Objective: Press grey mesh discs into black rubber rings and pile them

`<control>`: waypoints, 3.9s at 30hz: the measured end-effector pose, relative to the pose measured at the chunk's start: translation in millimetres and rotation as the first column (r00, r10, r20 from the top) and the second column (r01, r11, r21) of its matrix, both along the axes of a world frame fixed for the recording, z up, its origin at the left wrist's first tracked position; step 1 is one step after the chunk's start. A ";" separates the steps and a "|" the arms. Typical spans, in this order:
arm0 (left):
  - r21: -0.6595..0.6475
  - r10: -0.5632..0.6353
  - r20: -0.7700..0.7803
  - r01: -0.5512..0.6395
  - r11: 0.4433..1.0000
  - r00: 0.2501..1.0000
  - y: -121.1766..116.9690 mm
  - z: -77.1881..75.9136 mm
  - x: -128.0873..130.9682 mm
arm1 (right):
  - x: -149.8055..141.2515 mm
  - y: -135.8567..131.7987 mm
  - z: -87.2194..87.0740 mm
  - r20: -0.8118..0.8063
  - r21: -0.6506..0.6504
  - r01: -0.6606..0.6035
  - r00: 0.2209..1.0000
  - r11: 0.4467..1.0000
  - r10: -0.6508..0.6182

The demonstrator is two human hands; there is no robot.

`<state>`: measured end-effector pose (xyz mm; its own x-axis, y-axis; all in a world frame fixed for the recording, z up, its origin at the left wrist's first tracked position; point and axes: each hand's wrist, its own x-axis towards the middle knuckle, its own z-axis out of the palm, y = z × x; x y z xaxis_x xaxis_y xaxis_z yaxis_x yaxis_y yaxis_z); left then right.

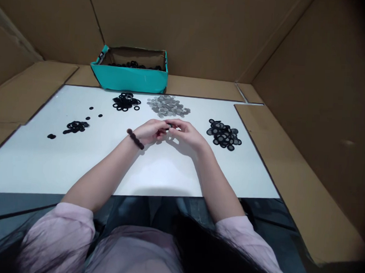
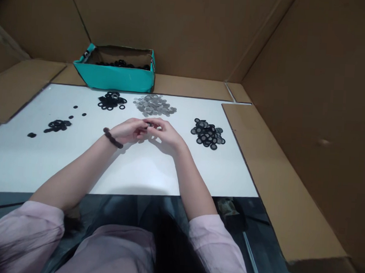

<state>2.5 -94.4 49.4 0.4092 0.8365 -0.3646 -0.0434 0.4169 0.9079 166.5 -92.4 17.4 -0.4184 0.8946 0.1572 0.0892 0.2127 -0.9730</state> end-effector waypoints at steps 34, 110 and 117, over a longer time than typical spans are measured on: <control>0.395 0.137 -0.290 -0.012 0.918 0.947 -1.1 -5.1 6.4 | -13.0 -5.4 1.8 -0.092 -0.107 0.144 0.984 0.984 -0.154; 0.608 0.616 -0.787 -0.126 0.784 0.040 51.2 -23.9 -92.5 | 39.2 -14.9 4.7 0.334 0.614 0.421 0.629 0.668 -0.702; 0.713 0.734 -0.678 -0.217 0.667 0.031 55.6 -28.6 -96.2 | -30.3 4.2 -1.5 0.203 0.328 0.436 0.834 0.838 -0.513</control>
<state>-93.7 -38.8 20.8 -0.5245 0.8129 0.2533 0.7942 0.3599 0.4895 136.2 -88.2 15.9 -0.0120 0.9353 0.3537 0.4961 0.3127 -0.8100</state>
